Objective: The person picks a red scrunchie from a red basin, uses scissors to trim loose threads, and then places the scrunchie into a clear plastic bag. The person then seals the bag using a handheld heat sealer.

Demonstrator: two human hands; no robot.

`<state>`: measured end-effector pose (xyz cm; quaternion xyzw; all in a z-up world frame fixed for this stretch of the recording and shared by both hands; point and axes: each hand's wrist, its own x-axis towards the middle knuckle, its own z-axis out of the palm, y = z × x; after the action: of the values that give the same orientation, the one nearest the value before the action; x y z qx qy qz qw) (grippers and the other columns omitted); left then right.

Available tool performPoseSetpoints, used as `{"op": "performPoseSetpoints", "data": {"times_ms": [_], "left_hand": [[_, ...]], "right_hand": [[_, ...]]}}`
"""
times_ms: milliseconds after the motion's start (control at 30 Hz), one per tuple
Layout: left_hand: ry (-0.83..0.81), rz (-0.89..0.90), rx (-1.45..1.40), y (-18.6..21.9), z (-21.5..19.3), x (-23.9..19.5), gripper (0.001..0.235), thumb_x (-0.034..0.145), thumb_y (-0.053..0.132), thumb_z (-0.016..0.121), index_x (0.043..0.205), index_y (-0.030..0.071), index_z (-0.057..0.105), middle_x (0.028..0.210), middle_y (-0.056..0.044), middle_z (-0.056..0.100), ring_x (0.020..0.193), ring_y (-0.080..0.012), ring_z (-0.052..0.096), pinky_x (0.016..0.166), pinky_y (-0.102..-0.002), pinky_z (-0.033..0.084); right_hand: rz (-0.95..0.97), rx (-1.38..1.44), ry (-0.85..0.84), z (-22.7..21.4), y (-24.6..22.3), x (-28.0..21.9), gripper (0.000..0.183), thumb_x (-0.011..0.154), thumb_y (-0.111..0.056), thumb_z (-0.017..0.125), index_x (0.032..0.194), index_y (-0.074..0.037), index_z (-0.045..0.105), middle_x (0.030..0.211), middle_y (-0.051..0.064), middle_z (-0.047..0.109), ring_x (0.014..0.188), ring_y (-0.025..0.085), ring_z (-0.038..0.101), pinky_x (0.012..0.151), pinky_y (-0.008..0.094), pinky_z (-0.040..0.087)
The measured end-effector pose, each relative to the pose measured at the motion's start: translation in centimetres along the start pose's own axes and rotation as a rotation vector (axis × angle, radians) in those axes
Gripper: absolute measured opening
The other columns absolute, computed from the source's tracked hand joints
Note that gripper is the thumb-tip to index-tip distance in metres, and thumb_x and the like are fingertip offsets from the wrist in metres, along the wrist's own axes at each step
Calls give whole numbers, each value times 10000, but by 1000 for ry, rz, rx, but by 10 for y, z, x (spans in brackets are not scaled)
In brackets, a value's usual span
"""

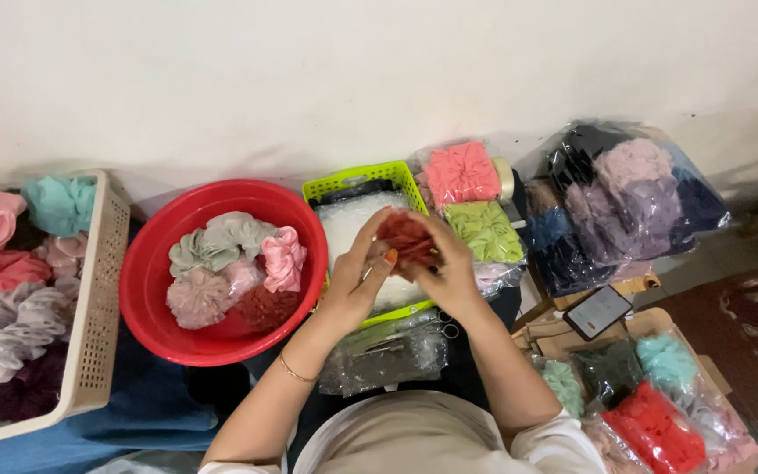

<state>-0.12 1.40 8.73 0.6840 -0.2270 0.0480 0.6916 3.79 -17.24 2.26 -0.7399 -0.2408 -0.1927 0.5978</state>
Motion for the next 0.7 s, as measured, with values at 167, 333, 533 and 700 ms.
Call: {"op": "performPoseSetpoints", "data": {"times_ms": [167,333,533,700], "left_hand": [[-64,-11,450,-27,-12,11,582,860,62,602,1430,159,538,1104,-143,726,1036,-338,716,904,-469,562],[-611,-198,1320,-125,-14,14,545,842,321,659,1382,292,590,1160,-42,680,1093,-259,637,888,-462,488],[-614,-172,1524,-170,-22,24,304,824,52,619,984,251,784,885,-20,738,859,-266,688,768,-459,505],[-220,-95,1115,-83,-43,41,179,946,208,605,1014,211,770,918,-84,760,922,-326,729,795,-448,578]], "right_hand": [[-64,-62,322,-43,-7,-12,559,814,8,818,1342,-18,635,1220,194,688,1137,313,667,958,458,561],[5,-28,446,-67,-11,-37,537,807,-7,832,1311,-2,647,1185,168,703,1115,244,661,986,408,542],[42,24,461,-75,-13,-52,552,776,12,845,1295,-2,660,1223,164,698,1130,229,638,1014,420,517],[82,73,471,-85,-6,-59,545,798,26,810,1320,-9,656,1197,142,678,1128,204,619,1019,394,516]]}}
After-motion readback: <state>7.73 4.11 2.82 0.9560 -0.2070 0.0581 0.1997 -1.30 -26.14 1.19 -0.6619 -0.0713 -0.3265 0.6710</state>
